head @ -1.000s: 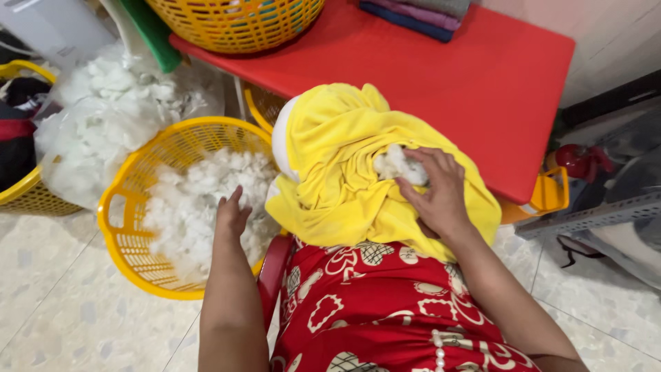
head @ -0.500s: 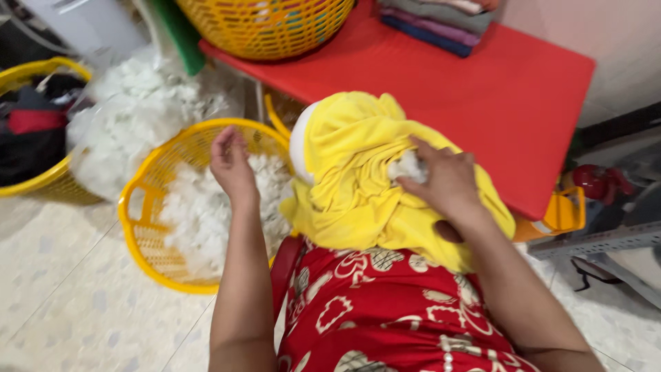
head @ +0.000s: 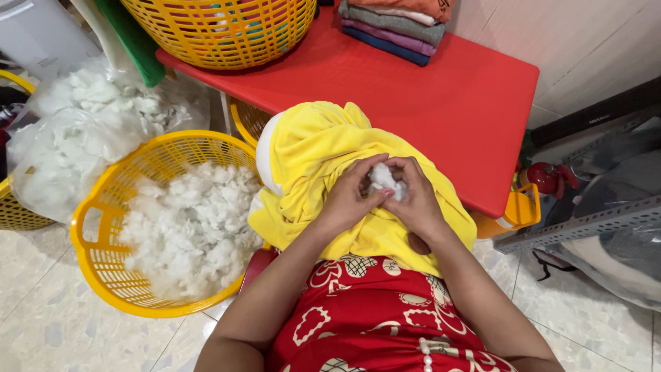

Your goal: The person repeatedly takes handfuls of white cotton-like filling from a yellow basket and inserts them into a yellow fabric cover resting on a red table. The hands push and arrange the filling inside the cover throughout the clip.

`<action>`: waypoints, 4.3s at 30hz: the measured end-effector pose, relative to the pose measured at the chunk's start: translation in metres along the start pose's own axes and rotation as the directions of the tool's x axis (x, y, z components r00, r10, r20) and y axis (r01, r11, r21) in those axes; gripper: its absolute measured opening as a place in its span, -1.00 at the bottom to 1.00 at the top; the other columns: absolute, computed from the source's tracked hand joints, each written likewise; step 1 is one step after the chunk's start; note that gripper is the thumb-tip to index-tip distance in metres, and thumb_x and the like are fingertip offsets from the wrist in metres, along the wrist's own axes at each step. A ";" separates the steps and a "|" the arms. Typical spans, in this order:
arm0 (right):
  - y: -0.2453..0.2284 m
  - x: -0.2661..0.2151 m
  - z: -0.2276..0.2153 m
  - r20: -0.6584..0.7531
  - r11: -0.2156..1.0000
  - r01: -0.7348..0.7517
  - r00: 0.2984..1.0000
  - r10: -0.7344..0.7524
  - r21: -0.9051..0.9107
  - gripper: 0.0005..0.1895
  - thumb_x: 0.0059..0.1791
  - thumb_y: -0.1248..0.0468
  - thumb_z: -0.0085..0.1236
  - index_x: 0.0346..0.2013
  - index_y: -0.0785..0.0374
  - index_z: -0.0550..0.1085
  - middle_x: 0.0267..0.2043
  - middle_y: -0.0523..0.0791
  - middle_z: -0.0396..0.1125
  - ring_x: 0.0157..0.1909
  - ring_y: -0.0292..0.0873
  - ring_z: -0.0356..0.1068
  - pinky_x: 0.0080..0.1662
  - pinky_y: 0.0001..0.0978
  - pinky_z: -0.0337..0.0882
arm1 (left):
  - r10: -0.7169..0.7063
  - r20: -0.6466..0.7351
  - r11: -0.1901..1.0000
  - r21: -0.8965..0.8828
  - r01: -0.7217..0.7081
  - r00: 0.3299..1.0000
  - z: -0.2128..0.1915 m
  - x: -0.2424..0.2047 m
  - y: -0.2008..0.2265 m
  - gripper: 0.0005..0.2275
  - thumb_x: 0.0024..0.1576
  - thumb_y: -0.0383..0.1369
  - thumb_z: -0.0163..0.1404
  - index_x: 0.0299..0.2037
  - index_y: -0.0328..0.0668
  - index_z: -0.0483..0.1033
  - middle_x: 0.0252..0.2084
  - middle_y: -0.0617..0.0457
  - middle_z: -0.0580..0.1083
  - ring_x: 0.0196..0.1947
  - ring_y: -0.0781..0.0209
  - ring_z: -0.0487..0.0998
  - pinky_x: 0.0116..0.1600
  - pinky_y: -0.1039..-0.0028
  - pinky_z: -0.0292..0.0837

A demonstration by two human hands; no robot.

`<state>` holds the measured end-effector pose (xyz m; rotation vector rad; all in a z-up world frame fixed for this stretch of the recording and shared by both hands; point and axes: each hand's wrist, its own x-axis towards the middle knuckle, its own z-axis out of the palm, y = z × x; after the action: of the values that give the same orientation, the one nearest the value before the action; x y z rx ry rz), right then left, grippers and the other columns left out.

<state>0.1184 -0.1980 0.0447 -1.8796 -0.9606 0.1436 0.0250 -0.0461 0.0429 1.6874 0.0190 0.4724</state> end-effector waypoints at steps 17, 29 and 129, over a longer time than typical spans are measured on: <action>0.005 -0.003 0.002 -0.095 0.998 0.029 0.995 -0.034 -0.054 -0.87 -0.09 0.37 0.28 -0.27 0.26 0.52 -0.27 -0.13 0.50 -0.17 -0.21 0.51 -0.08 -0.38 0.45 | -0.319 -0.078 0.852 -0.460 0.250 0.945 0.004 0.000 -0.067 -0.80 0.18 -0.59 0.08 -0.01 -0.38 0.45 -0.20 -0.04 0.55 -0.41 0.34 0.54 -0.36 0.58 0.50; 0.003 -0.002 0.002 -0.147 0.994 -0.034 0.989 0.019 -0.105 -0.79 -0.03 0.33 0.25 -0.12 0.24 0.49 -0.16 -0.10 0.46 -0.10 -0.18 0.47 -0.04 -0.38 0.43 | -0.104 -0.449 0.944 -0.325 -0.054 0.887 -0.042 -0.008 -0.030 -0.81 0.26 -0.58 -0.03 0.04 -0.24 0.38 -0.18 -0.01 0.53 -0.30 0.36 0.56 -0.30 0.55 0.56; 0.005 -0.002 0.005 0.267 0.868 0.244 0.954 -0.136 -0.431 -0.14 -0.26 0.11 0.29 0.33 0.22 0.31 0.10 0.01 0.26 0.22 0.00 0.19 0.09 -0.14 0.07 | -0.137 -0.168 0.981 -0.162 0.110 0.976 0.013 -0.014 -0.025 -0.71 0.12 -0.50 0.18 0.02 -0.23 0.43 -0.10 0.00 0.55 -0.15 0.36 0.57 -0.08 0.53 0.55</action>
<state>0.1171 -0.1972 0.0380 -2.2155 -1.4351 0.0094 0.0225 -0.0574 0.0142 1.4806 0.2129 0.5167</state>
